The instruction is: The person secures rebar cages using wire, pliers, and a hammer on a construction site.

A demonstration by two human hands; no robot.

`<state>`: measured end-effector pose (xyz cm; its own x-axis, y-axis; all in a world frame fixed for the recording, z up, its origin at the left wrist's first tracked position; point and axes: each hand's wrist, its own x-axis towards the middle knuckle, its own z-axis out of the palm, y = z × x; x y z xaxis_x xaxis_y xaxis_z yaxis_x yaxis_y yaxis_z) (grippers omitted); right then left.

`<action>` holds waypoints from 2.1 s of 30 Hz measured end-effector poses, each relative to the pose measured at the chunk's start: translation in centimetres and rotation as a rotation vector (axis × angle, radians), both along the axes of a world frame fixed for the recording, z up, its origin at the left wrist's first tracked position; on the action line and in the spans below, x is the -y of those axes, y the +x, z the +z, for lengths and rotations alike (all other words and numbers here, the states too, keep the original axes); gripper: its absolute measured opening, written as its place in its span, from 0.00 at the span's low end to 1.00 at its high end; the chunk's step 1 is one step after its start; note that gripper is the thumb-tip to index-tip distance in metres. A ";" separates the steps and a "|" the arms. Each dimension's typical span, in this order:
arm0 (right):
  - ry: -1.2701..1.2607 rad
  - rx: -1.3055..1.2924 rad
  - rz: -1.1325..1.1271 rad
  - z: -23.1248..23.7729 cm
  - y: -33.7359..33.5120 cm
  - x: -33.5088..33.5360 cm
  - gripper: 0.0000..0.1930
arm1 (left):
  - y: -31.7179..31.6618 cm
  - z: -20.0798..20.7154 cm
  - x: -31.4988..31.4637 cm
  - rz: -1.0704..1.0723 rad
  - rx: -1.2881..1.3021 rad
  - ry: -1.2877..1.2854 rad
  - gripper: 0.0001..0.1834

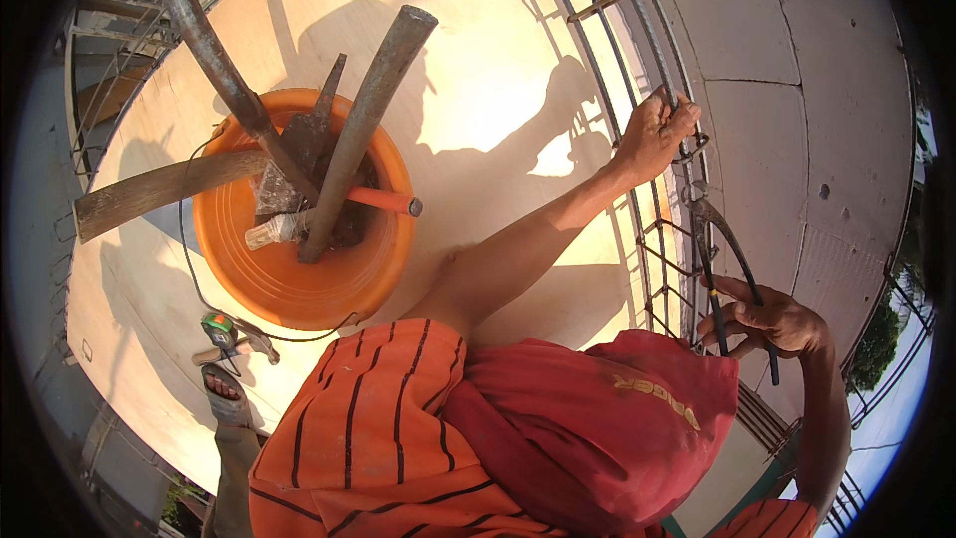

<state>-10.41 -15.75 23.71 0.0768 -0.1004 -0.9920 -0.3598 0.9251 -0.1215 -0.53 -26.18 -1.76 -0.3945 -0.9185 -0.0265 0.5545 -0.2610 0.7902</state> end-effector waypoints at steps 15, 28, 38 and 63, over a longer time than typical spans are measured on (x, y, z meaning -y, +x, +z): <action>-0.379 -0.333 0.393 -16.5 2.2 -19.7 0.28 | -1.7 -0.3 -0.7 0.167 0.085 -0.135 0.18; -1.028 -0.751 -0.105 -27.6 4.6 -33.1 0.27 | 0.1 0.0 0.8 -0.138 0.204 0.075 0.28; -1.179 -0.862 -0.524 -31.8 4.1 -38.9 0.19 | 0.6 -0.2 0.8 -0.089 0.183 0.067 0.22; -1.001 -1.475 0.077 -17.9 -4.3 -30.7 0.43 | 0.2 0.6 2.0 -0.193 0.071 -0.026 0.28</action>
